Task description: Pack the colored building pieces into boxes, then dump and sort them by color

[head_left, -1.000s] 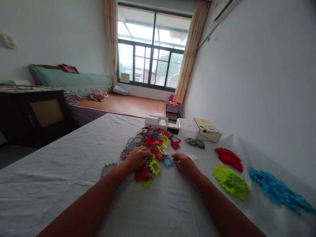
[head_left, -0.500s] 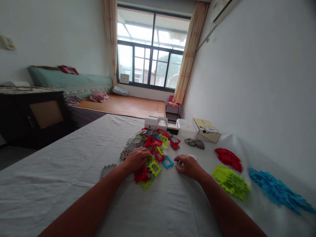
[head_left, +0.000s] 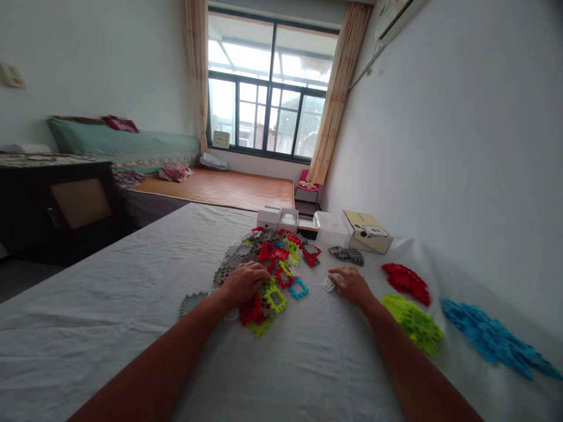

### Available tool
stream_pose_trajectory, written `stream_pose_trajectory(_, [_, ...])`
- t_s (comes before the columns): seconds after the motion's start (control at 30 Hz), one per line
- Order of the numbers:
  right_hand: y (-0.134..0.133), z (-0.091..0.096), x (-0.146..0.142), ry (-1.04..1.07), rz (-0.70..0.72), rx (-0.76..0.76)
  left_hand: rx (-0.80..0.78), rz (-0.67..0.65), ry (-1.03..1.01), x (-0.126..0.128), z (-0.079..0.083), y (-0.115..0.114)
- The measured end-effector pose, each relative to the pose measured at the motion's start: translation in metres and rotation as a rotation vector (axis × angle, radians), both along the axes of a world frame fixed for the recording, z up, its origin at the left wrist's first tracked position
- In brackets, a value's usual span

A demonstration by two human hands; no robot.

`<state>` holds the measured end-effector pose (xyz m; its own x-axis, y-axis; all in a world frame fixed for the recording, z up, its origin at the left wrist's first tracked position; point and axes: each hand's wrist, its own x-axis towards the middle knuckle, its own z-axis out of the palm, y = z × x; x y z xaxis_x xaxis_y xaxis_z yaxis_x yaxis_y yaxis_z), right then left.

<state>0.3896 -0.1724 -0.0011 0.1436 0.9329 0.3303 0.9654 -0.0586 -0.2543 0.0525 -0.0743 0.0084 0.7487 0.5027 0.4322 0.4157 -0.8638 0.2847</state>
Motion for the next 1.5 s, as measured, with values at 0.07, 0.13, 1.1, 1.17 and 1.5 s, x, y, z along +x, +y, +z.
stream_pose_trajectory(0.07, [-0.002,0.003,-0.013,-0.009,0.037,0.007,-0.006,0.004,0.006,0.000,0.001,-0.001])
stream_pose_trajectory(0.13, [-0.005,0.008,-0.029,-0.002,0.142,0.038,-0.011,0.008,0.011,0.000,0.001,-0.001])
stream_pose_trajectory(1.1, [-0.023,0.056,-0.018,0.848,0.210,-0.085,-0.012,-0.045,-0.031,-0.001,-0.006,0.011])
stream_pose_trajectory(1.17, [-0.043,0.067,0.018,0.570,0.106,0.080,-0.015,-0.047,-0.031,-0.001,-0.005,0.011])
stream_pose_trajectory(1.5, [-0.205,0.025,0.220,-0.236,-0.810,0.113,-0.022,-0.043,-0.021,0.000,-0.010,0.017])
